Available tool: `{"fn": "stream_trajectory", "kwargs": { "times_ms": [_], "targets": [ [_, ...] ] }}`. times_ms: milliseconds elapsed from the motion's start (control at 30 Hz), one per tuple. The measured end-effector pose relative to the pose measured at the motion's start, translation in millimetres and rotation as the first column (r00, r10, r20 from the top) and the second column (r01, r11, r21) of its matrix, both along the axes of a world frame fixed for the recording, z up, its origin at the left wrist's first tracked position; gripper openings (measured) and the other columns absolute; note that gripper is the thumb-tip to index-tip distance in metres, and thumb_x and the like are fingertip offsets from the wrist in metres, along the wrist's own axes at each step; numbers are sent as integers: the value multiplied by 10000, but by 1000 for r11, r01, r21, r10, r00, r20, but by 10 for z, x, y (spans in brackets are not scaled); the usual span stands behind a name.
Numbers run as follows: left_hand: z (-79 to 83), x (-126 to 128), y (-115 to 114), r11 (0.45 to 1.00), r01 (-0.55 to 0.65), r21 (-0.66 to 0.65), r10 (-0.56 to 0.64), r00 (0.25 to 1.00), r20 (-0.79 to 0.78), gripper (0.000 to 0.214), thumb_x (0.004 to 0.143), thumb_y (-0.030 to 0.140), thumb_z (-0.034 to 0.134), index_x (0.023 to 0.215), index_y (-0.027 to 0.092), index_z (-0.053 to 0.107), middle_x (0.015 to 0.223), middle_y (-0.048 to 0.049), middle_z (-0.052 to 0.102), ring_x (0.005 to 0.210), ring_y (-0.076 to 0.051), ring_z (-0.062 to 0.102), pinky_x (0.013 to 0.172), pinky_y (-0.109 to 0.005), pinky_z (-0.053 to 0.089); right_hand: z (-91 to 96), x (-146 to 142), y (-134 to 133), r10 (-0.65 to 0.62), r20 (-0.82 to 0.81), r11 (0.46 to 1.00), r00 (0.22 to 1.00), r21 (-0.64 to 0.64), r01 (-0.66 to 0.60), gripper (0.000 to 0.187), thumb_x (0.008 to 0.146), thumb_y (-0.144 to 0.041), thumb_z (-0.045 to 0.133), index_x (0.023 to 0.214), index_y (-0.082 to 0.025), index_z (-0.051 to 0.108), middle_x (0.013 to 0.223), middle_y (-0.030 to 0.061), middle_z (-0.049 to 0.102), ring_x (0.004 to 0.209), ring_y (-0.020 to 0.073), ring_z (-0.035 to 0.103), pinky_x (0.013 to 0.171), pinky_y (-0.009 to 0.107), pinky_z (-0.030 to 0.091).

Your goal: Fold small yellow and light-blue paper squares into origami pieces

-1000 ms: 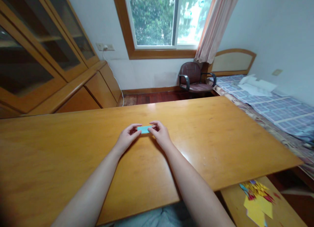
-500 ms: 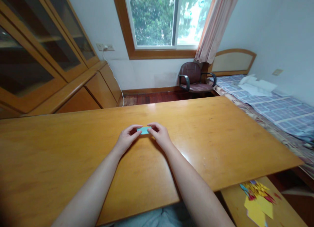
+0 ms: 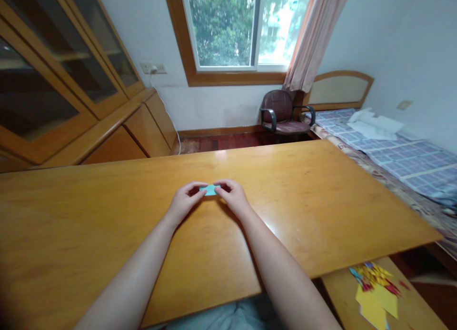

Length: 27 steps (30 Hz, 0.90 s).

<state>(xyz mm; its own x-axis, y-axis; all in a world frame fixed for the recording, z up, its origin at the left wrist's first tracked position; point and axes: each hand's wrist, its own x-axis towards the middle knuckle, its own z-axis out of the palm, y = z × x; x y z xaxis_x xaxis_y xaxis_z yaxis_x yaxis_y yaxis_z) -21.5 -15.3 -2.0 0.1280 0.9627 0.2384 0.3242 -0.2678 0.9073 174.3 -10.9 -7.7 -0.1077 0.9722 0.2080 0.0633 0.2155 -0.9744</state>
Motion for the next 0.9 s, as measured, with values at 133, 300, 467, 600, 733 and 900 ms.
{"fn": "stream_trajectory", "kwargs": {
  "times_ms": [133, 300, 467, 600, 733, 900],
  "targets": [
    [24, 9, -4, 1000, -12, -22, 13, 1000, 28, 247, 790, 344, 674, 972, 187, 731, 904, -43, 709, 834, -200, 631, 784, -296, 489, -27, -4, 2, 14, -16, 1000, 1000, -3, -14, 235, 774, -332, 677, 952, -193, 740, 846, 34, 711, 754, 171, 607, 725, 299, 478],
    [24, 5, -4, 999, -15, -52, 18, 999, 51, 273, 774, 366, 687, 975, 187, 736, 881, -42, 705, 809, -196, 625, 761, -292, 488, -40, -10, 7, 9, -22, 1000, 1000, -13, -10, 230, 755, -324, 690, 940, -197, 741, 806, 21, 693, 721, 160, 589, 704, 293, 473],
    [11, -6, 8, 998, -17, -53, 20, 998, 57, 271, 777, 375, 689, 966, 187, 736, 870, -35, 704, 809, -193, 627, 754, -287, 494, -43, -6, 13, 15, -22, 999, 1000, -29, -15, 238, 749, -331, 691, 942, -201, 742, 804, 20, 692, 721, 162, 591, 702, 296, 476],
    [5, -5, 13, 998, -15, -64, 18, 998, 58, 279, 774, 375, 692, 971, 181, 728, 872, -37, 702, 814, -194, 631, 768, -295, 502, -58, -4, 21, 10, -35, 999, 999, -39, -11, 234, 745, -326, 697, 936, -198, 743, 800, 17, 688, 717, 158, 589, 694, 288, 470],
    [-23, 18, 20, 991, 41, -124, -27, 993, 116, 385, 765, 368, 701, 1096, 174, 677, 948, -57, 703, 872, -204, 659, 815, -319, 526, -60, -4, 23, 7, -39, 999, 999, -42, -8, 234, 746, -327, 702, 935, -195, 742, 782, 13, 682, 710, 155, 585, 693, 284, 465],
    [-33, 48, 18, 973, 102, -206, -62, 980, 191, 592, 732, 364, 733, 1261, 157, 563, 891, -46, 694, 826, -202, 689, 800, -337, 554, -31, -12, 14, 15, -61, 998, 998, -52, -18, 238, 738, -339, 703, 925, -197, 741, 818, 22, 703, 755, 171, 615, 732, 301, 484]
  ]
}}
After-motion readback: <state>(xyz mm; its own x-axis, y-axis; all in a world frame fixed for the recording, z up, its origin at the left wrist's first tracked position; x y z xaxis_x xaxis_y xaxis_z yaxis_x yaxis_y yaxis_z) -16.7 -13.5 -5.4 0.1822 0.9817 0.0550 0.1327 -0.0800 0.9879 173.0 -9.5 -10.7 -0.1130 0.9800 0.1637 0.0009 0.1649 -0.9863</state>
